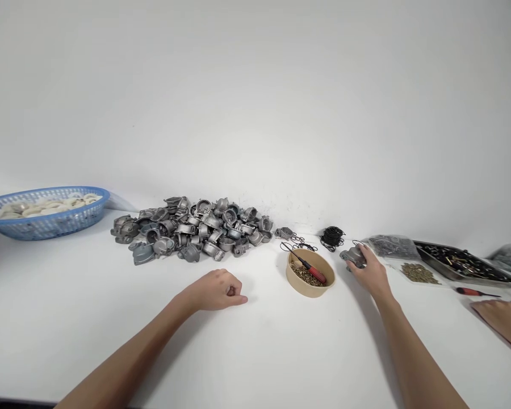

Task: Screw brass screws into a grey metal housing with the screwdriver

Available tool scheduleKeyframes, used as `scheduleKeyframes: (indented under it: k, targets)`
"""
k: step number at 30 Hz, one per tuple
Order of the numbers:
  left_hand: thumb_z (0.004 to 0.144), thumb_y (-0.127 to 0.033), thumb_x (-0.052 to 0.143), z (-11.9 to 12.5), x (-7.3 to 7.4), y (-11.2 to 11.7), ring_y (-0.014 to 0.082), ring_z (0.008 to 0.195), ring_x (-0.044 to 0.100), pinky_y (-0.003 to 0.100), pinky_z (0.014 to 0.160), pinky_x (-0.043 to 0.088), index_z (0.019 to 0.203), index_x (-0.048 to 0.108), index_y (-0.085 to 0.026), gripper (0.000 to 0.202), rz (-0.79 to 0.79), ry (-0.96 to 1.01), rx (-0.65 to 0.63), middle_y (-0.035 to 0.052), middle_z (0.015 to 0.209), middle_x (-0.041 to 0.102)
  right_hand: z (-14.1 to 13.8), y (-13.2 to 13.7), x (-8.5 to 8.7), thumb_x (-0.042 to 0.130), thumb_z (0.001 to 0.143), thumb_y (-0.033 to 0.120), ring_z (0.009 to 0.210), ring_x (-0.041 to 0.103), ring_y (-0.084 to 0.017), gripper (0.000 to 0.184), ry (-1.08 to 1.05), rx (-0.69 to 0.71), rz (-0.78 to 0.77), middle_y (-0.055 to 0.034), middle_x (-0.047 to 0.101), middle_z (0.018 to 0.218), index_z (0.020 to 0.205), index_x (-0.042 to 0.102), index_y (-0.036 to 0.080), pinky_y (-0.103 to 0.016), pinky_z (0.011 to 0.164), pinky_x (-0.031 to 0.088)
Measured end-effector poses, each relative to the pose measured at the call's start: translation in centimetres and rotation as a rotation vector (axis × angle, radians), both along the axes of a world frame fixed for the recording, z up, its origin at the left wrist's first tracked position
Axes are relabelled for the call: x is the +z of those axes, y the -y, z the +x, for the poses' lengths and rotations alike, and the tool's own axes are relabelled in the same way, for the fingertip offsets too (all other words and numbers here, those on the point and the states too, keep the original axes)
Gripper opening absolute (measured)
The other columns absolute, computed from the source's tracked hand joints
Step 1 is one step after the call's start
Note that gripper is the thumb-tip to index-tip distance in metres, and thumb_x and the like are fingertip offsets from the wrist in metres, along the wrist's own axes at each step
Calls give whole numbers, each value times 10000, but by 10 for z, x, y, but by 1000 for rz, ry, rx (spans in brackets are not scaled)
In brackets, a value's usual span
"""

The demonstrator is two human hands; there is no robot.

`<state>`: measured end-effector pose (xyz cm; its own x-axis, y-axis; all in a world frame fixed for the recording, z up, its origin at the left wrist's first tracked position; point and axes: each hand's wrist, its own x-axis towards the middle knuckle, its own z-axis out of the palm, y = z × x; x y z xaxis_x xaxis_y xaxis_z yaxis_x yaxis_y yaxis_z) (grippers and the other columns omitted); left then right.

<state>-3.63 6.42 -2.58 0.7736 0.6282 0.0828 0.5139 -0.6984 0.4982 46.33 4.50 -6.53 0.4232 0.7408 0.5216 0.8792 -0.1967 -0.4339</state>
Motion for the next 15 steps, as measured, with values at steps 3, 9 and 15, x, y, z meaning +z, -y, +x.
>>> scheduleKeyframes:
  k: [3,9,15]
  targets:
    - [883,-510,594,-1,-1,0,169,706,559,260,663,344,629,601,-190,409,-33,-31,8,-8,672,644,0,0,0,584,753,475,1290,494,-338,720,4,-10,-5,-142,482,1470,1410,483,198,-473,1046,411]
    - [905,-501,564,1,2,2,174,733,574,266,705,354,660,610,-191,398,-24,-87,15,-9,710,664,-8,5,6,597,740,540,1210,527,-361,818,-1,-100,-67,-174,440,1459,1467,418,212,-471,949,448]
    - [909,-392,549,0,2,2,167,731,566,278,766,364,667,585,-185,320,12,-84,22,-11,731,663,-22,13,21,600,755,619,1232,531,-396,915,-51,-142,-157,-160,385,1530,1538,283,268,-496,913,469]
